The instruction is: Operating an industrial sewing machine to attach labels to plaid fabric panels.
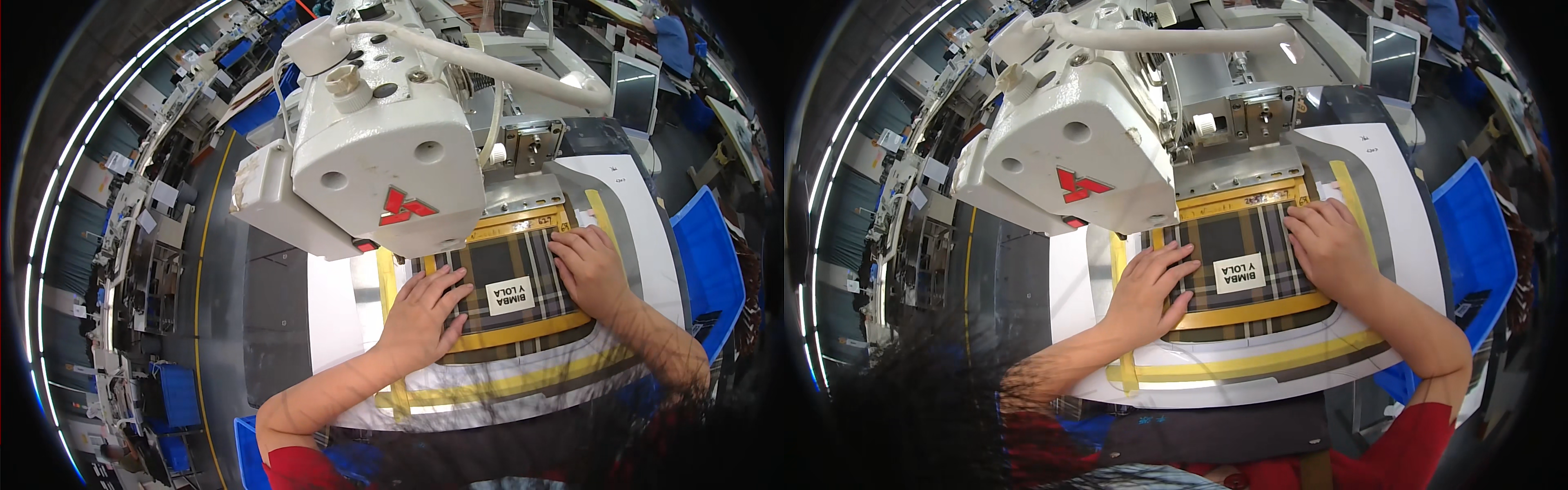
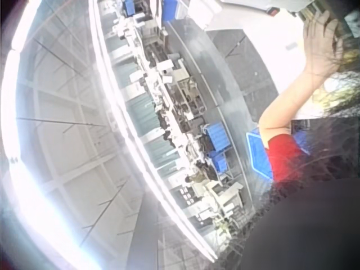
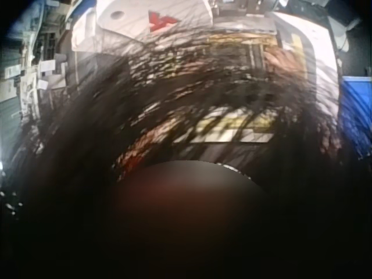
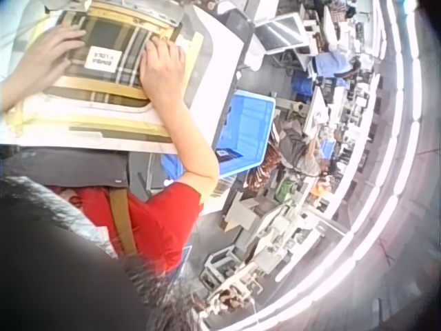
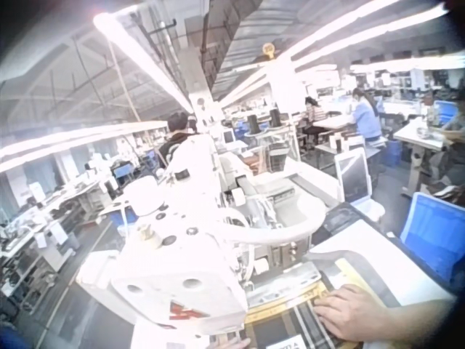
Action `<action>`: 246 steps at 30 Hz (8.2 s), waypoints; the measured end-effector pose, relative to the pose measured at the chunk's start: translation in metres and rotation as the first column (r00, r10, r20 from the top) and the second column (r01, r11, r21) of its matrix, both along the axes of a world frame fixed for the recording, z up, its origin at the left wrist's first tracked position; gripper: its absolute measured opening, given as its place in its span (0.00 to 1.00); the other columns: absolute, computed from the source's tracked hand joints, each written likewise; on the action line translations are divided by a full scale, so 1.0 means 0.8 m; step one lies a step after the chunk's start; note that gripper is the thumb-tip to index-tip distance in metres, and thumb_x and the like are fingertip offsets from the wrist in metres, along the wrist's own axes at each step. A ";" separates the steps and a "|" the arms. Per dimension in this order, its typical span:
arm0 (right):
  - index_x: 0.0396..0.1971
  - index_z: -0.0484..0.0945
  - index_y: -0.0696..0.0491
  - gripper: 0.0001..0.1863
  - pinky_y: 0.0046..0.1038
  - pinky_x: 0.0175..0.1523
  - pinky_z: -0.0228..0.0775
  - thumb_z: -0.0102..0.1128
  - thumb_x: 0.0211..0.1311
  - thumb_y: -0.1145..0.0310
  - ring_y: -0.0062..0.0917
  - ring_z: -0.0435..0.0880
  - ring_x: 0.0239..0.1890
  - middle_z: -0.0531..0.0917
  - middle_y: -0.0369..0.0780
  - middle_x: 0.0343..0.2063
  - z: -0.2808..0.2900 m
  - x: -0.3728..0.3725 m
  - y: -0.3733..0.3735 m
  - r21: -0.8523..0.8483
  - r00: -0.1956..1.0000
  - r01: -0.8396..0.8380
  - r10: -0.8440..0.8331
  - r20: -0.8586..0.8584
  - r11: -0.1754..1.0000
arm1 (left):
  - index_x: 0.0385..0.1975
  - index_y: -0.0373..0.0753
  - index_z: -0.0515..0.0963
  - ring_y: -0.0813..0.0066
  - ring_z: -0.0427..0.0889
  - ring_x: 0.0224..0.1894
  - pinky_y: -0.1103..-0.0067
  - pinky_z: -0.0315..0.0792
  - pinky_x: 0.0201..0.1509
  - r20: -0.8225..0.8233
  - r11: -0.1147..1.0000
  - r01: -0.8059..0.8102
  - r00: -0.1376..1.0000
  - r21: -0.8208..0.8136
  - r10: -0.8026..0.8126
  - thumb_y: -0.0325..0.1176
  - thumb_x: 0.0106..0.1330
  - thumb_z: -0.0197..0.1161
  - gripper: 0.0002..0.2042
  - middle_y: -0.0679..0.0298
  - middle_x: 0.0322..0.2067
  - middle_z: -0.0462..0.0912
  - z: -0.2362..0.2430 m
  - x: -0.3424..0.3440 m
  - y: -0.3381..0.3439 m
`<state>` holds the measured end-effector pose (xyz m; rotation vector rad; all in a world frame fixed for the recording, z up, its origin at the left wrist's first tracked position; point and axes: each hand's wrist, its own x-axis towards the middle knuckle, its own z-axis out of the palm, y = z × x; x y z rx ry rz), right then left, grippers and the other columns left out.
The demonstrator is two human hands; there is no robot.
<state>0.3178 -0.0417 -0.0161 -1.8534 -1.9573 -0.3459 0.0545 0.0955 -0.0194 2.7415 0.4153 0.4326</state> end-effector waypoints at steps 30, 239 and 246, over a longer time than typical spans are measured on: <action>0.34 0.78 0.59 0.14 0.36 0.56 0.64 0.63 0.52 0.64 0.34 0.76 0.44 0.79 0.43 0.38 -0.014 0.032 0.006 0.035 0.977 -0.213 0.213 0.010 0.976 | 0.53 0.43 0.72 0.58 0.65 0.64 0.61 0.55 0.69 -0.123 0.998 0.011 0.992 0.056 -0.004 0.40 0.62 0.62 0.20 0.60 0.59 0.69 0.003 0.097 -0.030; 0.37 0.81 0.54 0.12 0.35 0.38 0.74 0.60 0.59 0.62 0.40 0.82 0.32 0.82 0.43 0.33 0.057 -0.138 -0.104 -0.296 0.839 -0.275 0.078 -0.538 0.915 | 0.33 0.39 0.81 0.57 0.81 0.31 0.67 0.73 0.36 -0.115 0.885 -0.060 0.993 -0.461 0.008 0.43 0.62 0.62 0.13 0.57 0.26 0.83 0.041 -0.032 -0.116; 0.28 0.83 0.57 0.16 0.33 0.35 0.73 0.65 0.56 0.57 0.39 0.82 0.26 0.83 0.46 0.23 0.033 -0.118 0.012 -0.408 0.868 -0.154 -0.075 -0.492 0.900 | 0.32 0.42 0.79 0.65 0.81 0.34 0.73 0.74 0.33 0.089 0.952 -0.279 0.959 0.123 0.269 0.41 0.56 0.68 0.11 0.65 0.33 0.80 0.027 -0.060 -0.100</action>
